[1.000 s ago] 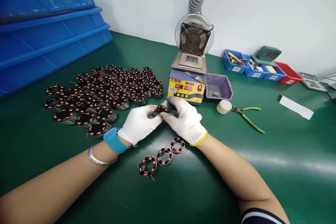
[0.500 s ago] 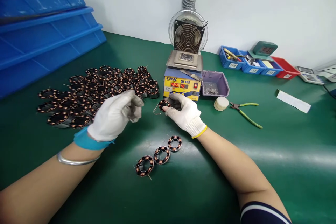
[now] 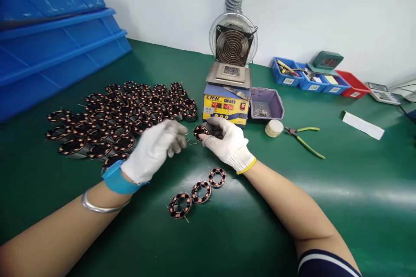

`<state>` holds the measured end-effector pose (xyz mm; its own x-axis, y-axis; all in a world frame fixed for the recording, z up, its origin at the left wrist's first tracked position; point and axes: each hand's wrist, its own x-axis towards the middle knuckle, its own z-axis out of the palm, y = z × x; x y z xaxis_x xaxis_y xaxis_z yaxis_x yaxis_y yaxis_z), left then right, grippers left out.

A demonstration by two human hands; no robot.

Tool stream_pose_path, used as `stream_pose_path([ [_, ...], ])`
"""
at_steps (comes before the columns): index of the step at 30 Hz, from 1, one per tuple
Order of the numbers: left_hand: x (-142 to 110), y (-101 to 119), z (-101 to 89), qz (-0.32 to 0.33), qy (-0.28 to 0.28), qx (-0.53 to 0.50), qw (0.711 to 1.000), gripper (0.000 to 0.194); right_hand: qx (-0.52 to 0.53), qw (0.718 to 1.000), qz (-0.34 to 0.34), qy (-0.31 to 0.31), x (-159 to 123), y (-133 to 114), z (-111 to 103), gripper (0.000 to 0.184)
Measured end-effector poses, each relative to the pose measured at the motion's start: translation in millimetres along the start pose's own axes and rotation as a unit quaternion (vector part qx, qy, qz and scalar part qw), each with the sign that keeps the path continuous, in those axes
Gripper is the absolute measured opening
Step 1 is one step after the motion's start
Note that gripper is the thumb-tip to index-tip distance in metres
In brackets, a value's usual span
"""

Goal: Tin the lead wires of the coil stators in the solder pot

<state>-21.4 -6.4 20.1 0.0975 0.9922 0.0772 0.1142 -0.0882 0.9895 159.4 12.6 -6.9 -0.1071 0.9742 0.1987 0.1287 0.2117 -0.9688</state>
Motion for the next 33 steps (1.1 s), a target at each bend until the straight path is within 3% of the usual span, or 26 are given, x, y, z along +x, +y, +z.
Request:
stream_pose_path([
  [2, -4, 1, 5.8, -0.039, -0.094, 0.024, 0.994, 0.028, -0.025, 1.000, -0.009, 0.002, 0, 1, -1, 0.042],
  [4, -9, 5, 9.4, -0.057, -0.119, 0.018, 0.991, 0.026, -0.059, 0.998, -0.014, 0.007, 0, 3, -2, 0.041],
  [8, -15, 10, 2.2, 0.000, -0.056, -0.089, 0.994, 0.020, -0.051, 0.999, -0.004, 0.020, 1, 2, -5, 0.042],
  [11, -10, -1, -2.9, 0.025, 0.010, -0.146, 0.989, 0.027, -0.054, 0.998, -0.001, 0.035, 4, -4, -11, 0.045],
  [13, -6, -12, 0.8, 0.014, 0.008, -0.123, 0.992, 0.031, -0.079, 0.995, -0.020, 0.054, 10, -11, -20, 0.048],
  [16, 0, -24, 14.2, -0.022, -0.052, -0.057, 0.997, 0.035, -0.175, 0.977, -0.081, 0.086, 34, -29, -43, 0.047],
  [18, 4, -27, 22.5, -0.036, -0.079, -0.029, 0.996, 0.035, -0.293, 0.943, -0.122, 0.102, 61, -47, -62, 0.045],
  [21, 7, -30, 27.6, -0.034, -0.091, -0.006, 0.995, 0.034, -0.499, 0.848, -0.124, 0.126, 109, -77, -82, 0.047],
  [24, 9, -36, 26.5, -0.021, -0.107, 0.000, 0.994, 0.032, -0.646, 0.750, -0.094, 0.108, 149, -99, -86, 0.048],
  [26, 9, -42, 25.4, -0.015, -0.116, -0.002, 0.993, 0.031, -0.703, 0.702, -0.084, 0.076, 167, -105, -81, 0.046],
  [29, 10, -48, 24.8, -0.012, -0.124, -0.006, 0.992, 0.031, -0.752, 0.653, -0.080, 0.039, 179, -103, -70, 0.043],
  [33, 10, -48, 24.7, -0.004, -0.126, 0.006, 0.992, 0.030, -0.773, 0.628, -0.092, 0.006, 181, -93, -60, 0.038],
])
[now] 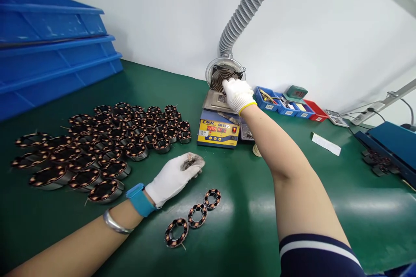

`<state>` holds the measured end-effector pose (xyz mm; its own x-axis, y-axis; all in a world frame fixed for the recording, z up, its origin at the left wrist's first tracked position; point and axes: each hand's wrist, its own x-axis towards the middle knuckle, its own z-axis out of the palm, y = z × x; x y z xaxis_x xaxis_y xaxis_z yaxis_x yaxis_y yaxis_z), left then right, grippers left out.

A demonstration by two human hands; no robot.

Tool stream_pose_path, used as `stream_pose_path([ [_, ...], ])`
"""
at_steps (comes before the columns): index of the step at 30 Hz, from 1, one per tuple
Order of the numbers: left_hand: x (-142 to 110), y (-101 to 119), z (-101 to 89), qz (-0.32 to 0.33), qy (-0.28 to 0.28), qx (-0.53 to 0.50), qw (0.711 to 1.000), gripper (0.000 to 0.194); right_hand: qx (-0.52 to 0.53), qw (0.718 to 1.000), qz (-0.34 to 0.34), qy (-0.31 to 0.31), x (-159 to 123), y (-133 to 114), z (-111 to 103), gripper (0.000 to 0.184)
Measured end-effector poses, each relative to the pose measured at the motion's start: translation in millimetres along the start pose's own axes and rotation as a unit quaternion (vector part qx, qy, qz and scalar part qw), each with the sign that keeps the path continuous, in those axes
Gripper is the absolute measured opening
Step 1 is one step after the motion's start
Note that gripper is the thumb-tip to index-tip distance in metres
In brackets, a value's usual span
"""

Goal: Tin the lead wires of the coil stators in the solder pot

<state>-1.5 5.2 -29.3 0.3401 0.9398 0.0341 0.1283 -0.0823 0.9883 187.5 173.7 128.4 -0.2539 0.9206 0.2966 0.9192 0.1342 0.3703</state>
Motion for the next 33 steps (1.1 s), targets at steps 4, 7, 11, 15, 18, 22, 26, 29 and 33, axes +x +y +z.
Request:
stream_pose_path([
  [4, 0, 5, 0.3, 0.005, 0.004, 0.004, 1.000, 0.030, -0.002, 1.000, -0.011, -0.001, -2, -3, 5, 0.034],
  [7, 0, 7, 0.4, 0.004, 0.002, 0.000, 1.000, 0.029, 0.004, 1.000, -0.006, -0.006, -1, -2, 4, 0.033],
  [11, 0, 5, 0.5, 0.006, 0.000, 0.000, 1.000, 0.030, 0.028, 1.000, 0.007, -0.009, 0, 1, -3, 0.037],
  [15, 2, 1, 1.6, 0.004, 0.024, -0.033, 0.999, 0.037, 0.110, 0.992, 0.044, 0.037, -8, 1, -17, 0.044],
  [18, 4, 0, 2.5, 0.000, 0.066, -0.068, 0.995, 0.045, 0.221, 0.971, 0.059, 0.064, -26, -11, -24, 0.041],
  [22, 5, 5, 3.1, 0.026, 0.130, -0.105, 0.986, 0.056, 0.389, 0.920, 0.040, 0.011, -58, -43, -21, 0.042],
  [26, 4, 11, 2.6, 0.045, 0.183, -0.114, 0.975, 0.054, 0.476, 0.877, 0.020, -0.060, -90, -79, -10, 0.060],
  [29, 4, 10, 0.1, 0.056, 0.206, -0.115, 0.970, 0.049, 0.494, 0.867, 0.024, -0.066, -106, -93, -2, 0.062],
  [33, 6, 8, -4.3, 0.055, 0.235, -0.109, 0.964, 0.047, 0.579, 0.802, -0.029, -0.142, -115, -85, 1, 0.047],
])
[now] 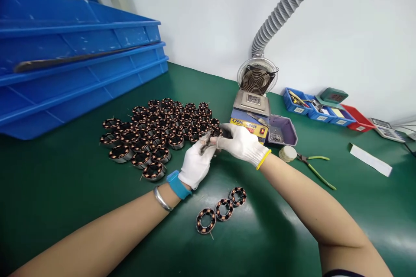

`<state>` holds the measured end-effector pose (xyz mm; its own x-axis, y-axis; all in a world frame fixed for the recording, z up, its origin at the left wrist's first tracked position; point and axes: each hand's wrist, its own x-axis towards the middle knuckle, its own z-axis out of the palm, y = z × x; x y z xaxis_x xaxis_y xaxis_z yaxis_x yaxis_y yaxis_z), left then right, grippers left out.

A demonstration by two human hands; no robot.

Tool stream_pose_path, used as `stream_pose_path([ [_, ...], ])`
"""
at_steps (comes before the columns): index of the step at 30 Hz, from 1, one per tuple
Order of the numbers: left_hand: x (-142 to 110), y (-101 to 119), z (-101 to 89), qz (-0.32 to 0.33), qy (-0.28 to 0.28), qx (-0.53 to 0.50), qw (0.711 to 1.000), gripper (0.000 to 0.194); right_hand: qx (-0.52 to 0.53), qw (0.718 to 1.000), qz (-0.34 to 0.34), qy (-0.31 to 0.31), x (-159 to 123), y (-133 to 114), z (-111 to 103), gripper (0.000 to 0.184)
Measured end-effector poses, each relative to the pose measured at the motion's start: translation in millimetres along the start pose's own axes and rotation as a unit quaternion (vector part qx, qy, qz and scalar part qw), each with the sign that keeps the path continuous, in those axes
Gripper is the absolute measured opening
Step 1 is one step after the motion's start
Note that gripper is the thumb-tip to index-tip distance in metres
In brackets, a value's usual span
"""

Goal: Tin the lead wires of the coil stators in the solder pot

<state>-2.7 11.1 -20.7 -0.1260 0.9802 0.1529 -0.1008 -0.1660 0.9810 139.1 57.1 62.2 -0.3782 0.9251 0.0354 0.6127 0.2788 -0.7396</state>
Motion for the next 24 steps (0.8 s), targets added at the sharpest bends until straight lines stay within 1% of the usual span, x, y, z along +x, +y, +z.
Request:
stream_pose_path([
  [2, 1, -1, -1.0, -0.003, 0.004, 0.011, 1.000, 0.045, 0.055, 0.997, 0.026, -0.057, -3, 1, -7, 0.040],
  [3, 1, -1, -1.1, -0.001, 0.001, 0.016, 1.000, 0.044, 0.080, 0.993, 0.049, -0.073, -4, 1, -10, 0.039],
  [7, -2, -6, -0.2, 0.016, -0.020, 0.036, 0.999, 0.043, 0.137, 0.975, 0.150, -0.087, -7, -2, -13, 0.039],
  [9, -3, -7, 0.0, 0.030, -0.029, 0.052, 0.998, 0.044, 0.152, 0.968, 0.168, -0.103, -6, 0, -12, 0.033],
  [10, -3, -7, -0.2, 0.043, -0.030, 0.070, 0.996, 0.044, 0.157, 0.968, 0.167, -0.101, -5, 2, -13, 0.028],
  [11, -4, -5, -0.7, 0.066, -0.025, 0.103, 0.992, 0.044, 0.157, 0.971, 0.160, -0.084, -3, 5, -16, 0.024],
  [12, -4, -3, -1.3, 0.099, -0.013, 0.152, 0.983, 0.044, 0.147, 0.977, 0.145, -0.052, 0, 8, -20, 0.022],
  [13, -4, 0, -2.1, 0.136, 0.004, 0.213, 0.968, 0.043, 0.127, 0.984, 0.121, -0.003, 4, 12, -26, 0.024],
  [15, -3, 7, -3.8, 0.196, 0.042, 0.342, 0.918, 0.041, 0.058, 0.990, 0.065, 0.113, 14, 18, -45, 0.032],
  [17, -1, 13, -5.3, 0.220, 0.076, 0.432, 0.871, 0.039, -0.029, 0.977, 0.029, 0.208, 27, 23, -69, 0.038],
  [18, 0, 14, -5.9, 0.221, 0.087, 0.461, 0.855, 0.039, -0.069, 0.967, 0.029, 0.245, 33, 25, -81, 0.039],
  [20, 3, 14, -7.1, 0.216, 0.093, 0.505, 0.831, 0.040, -0.128, 0.945, 0.054, 0.294, 45, 30, -101, 0.040],
  [21, 5, 13, -7.8, 0.212, 0.085, 0.524, 0.820, 0.042, -0.147, 0.937, 0.068, 0.309, 50, 32, -108, 0.040],
  [24, 8, 8, -10.4, 0.196, 0.038, 0.575, 0.793, 0.043, -0.180, 0.927, 0.087, 0.316, 64, 43, -116, 0.039],
])
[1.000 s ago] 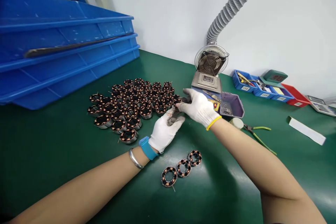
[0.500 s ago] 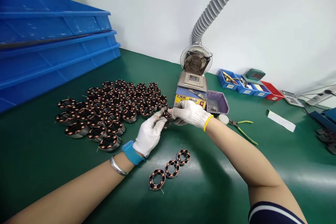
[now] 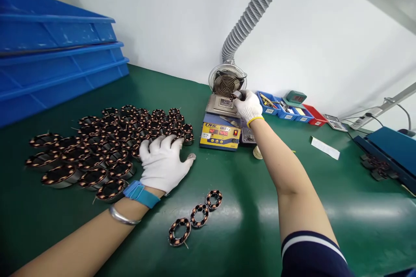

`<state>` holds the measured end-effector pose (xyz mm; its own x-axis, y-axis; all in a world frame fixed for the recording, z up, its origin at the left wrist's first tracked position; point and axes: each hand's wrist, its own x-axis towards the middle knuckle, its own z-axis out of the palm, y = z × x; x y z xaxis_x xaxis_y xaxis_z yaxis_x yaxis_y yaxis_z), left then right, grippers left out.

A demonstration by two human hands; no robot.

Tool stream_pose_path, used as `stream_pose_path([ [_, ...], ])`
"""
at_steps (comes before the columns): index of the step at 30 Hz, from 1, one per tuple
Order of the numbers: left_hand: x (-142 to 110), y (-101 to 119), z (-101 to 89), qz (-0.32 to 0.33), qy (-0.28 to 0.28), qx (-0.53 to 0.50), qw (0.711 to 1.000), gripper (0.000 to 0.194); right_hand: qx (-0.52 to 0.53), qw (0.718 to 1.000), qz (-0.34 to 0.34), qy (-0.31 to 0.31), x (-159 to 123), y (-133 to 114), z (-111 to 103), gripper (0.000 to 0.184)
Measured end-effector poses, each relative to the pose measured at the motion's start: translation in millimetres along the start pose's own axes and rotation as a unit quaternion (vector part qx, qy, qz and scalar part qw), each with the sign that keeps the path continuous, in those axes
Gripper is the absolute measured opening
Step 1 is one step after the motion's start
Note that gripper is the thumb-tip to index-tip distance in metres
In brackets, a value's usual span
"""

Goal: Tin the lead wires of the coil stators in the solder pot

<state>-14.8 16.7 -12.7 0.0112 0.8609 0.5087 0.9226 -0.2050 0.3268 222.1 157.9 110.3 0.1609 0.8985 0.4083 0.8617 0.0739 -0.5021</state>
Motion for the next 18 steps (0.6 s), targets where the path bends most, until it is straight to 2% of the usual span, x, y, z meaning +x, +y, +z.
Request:
stream_pose_path([
  [3, 0, -3, 1.4, 0.021, -0.029, 0.039, 0.999, 0.040, -0.023, 1.000, 0.004, -0.014, 5, 7, 11, 0.040],
  [7, 0, -3, 1.4, 0.025, -0.034, 0.045, 0.998, 0.040, -0.048, 0.998, 0.014, -0.026, 4, 11, 20, 0.044],
  [11, 0, -2, 3.9, 0.010, -0.023, 0.031, 0.999, 0.050, -0.049, 0.998, 0.012, -0.021, 3, 11, 21, 0.043],
  [18, 1, -3, 9.3, -0.001, -0.030, 0.075, 0.997, 0.068, 0.002, 1.000, -0.001, -0.006, 10, 11, 13, 0.038],
])
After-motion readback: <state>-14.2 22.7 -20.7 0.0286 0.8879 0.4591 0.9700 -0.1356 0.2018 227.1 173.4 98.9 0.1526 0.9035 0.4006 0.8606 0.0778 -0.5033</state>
